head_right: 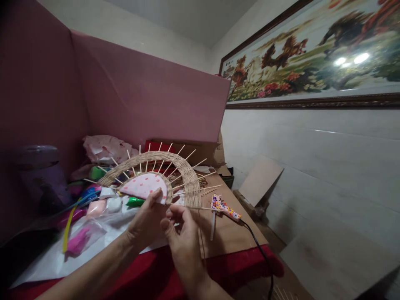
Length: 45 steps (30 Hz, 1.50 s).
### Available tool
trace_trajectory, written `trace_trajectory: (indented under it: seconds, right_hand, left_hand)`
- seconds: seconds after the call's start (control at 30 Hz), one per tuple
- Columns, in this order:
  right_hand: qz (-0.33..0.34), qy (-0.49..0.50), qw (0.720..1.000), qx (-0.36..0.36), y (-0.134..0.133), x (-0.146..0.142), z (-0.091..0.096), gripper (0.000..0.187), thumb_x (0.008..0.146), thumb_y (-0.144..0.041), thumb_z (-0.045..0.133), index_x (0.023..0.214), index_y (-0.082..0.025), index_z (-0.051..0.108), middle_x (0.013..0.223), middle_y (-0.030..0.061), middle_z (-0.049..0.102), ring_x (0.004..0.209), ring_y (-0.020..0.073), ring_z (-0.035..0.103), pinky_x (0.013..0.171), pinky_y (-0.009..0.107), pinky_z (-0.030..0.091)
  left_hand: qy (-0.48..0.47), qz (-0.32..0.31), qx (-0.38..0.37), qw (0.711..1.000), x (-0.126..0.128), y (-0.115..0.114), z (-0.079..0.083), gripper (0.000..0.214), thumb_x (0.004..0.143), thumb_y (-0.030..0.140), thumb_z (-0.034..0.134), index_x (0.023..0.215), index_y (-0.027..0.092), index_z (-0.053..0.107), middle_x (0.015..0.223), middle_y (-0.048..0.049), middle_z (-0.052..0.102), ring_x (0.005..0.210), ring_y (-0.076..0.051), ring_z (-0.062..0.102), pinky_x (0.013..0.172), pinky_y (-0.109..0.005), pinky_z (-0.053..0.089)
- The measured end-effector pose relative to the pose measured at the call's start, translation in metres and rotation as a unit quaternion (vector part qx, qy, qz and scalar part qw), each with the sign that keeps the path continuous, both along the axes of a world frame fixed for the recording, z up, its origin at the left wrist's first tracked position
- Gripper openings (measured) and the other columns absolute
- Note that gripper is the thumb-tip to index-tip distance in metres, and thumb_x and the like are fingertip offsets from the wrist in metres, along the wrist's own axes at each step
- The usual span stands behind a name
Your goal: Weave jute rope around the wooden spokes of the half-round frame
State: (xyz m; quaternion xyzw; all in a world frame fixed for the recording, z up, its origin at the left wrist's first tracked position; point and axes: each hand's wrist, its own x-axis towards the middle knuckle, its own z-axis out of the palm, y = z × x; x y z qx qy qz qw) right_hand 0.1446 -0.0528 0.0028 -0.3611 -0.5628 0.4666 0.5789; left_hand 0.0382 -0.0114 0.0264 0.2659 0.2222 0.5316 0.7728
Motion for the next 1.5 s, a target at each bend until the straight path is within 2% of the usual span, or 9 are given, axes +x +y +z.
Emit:
trace_trajectory:
  seconds: [0.1,0.23,0.37,0.57,0.7,1.0,1.2,1.33,1.5]
  right_hand:
    - [-0.055,0.131,0.988,-0.063,0.011,-0.014,0.008,0.036,0.073,-0.048,0.062,0.089,-0.017,0.053,0.077,0.0016,0.055,0.062,0.0111,0.049,0.048,0.020,0.038]
    - [-0.052,0.184,0.974,-0.121,0.017,-0.021,0.013,0.037,0.072,-0.048,0.063,0.088,-0.016,0.054,0.069,-0.0013,0.054,0.055,0.0087,0.046,0.045,0.018,0.034]
    - [-0.045,0.202,0.973,-0.098,0.023,-0.021,0.010,0.033,0.071,-0.042,0.065,0.088,-0.015,0.058,0.075,0.0008,0.061,0.066,0.0112,0.054,0.057,0.021,0.042]
    - [-0.104,0.220,0.968,-0.065,0.032,0.004,0.010,0.029,0.073,-0.044,0.062,0.079,-0.016,0.059,0.065,-0.0011,0.063,0.057,0.0116,0.057,0.055,0.023,0.045]
    - [-0.112,0.210,0.970,-0.056,0.034,0.012,0.011,0.035,0.070,-0.046,0.064,0.085,-0.016,0.059,0.069,0.0000,0.064,0.057,0.0123,0.058,0.054,0.023,0.046]
    - [-0.094,0.243,0.956,-0.137,0.038,-0.004,0.013,0.040,0.063,-0.040,0.072,0.092,-0.015,0.058,0.072,0.0007,0.067,0.063,0.0145,0.062,0.057,0.024,0.050]
    - [-0.101,0.301,0.945,-0.083,0.061,0.040,0.038,0.030,0.062,-0.027,0.072,0.086,-0.017,0.057,0.072,-0.0018,0.068,0.063,0.0131,0.063,0.060,0.023,0.052]
    - [-0.047,0.270,0.955,-0.114,0.068,0.075,0.060,0.022,0.072,-0.031,0.064,0.084,-0.014,0.059,0.064,0.0033,0.068,0.057,0.0170,0.064,0.054,0.027,0.053]
    - [0.044,0.187,0.953,-0.236,0.068,0.083,0.065,0.020,0.079,-0.032,0.055,0.082,-0.012,0.060,0.055,0.0048,0.066,0.045,0.0167,0.060,0.046,0.027,0.051]
  left_hand:
    - [0.014,-0.032,0.033,0.999,0.009,-0.006,-0.001,0.040,0.080,0.047,0.044,0.095,0.013,0.058,0.078,-0.0080,0.062,0.062,-0.016,0.056,0.039,-0.021,0.031]
    - [0.050,0.031,0.032,0.998,0.018,-0.012,-0.001,0.037,0.078,0.049,0.047,0.086,0.015,0.058,0.067,-0.0017,0.055,0.051,-0.011,0.046,0.037,-0.020,0.023]
    - [0.066,0.075,0.040,0.994,0.027,-0.015,-0.005,0.031,0.073,0.046,0.057,0.077,0.016,0.059,0.067,0.0003,0.057,0.055,-0.010,0.046,0.048,-0.021,0.033]
    - [0.072,0.054,0.090,0.992,0.025,-0.021,-0.025,0.037,0.076,0.042,0.059,0.099,0.014,0.065,0.109,-0.0113,0.062,0.101,-0.023,0.053,0.079,-0.031,0.040]
    - [0.052,0.139,0.052,0.988,0.022,-0.029,-0.034,0.038,0.075,0.042,0.058,0.101,0.014,0.066,0.106,-0.0123,0.064,0.094,-0.024,0.056,0.075,-0.033,0.041]
    - [0.063,0.159,0.108,0.979,0.039,-0.045,-0.048,0.039,0.074,0.036,0.062,0.110,0.021,0.062,0.106,-0.0077,0.064,0.102,-0.024,0.055,0.087,-0.033,0.041]
    - [0.266,0.004,0.132,0.955,0.008,-0.055,-0.091,0.026,0.056,0.039,0.075,0.069,0.018,0.067,0.066,-0.0022,0.063,0.061,-0.015,0.055,0.057,-0.025,0.040]
    - [0.301,-0.063,0.142,0.941,-0.005,-0.060,-0.082,0.034,0.058,0.043,0.072,0.050,0.014,0.057,0.049,-0.0016,0.055,0.046,-0.010,0.046,0.046,-0.022,0.032]
    - [0.365,0.117,0.134,0.914,-0.026,-0.033,-0.046,0.043,0.068,0.047,0.062,0.045,0.016,0.042,0.035,0.0038,0.041,0.033,-0.006,0.033,0.037,-0.019,0.021]
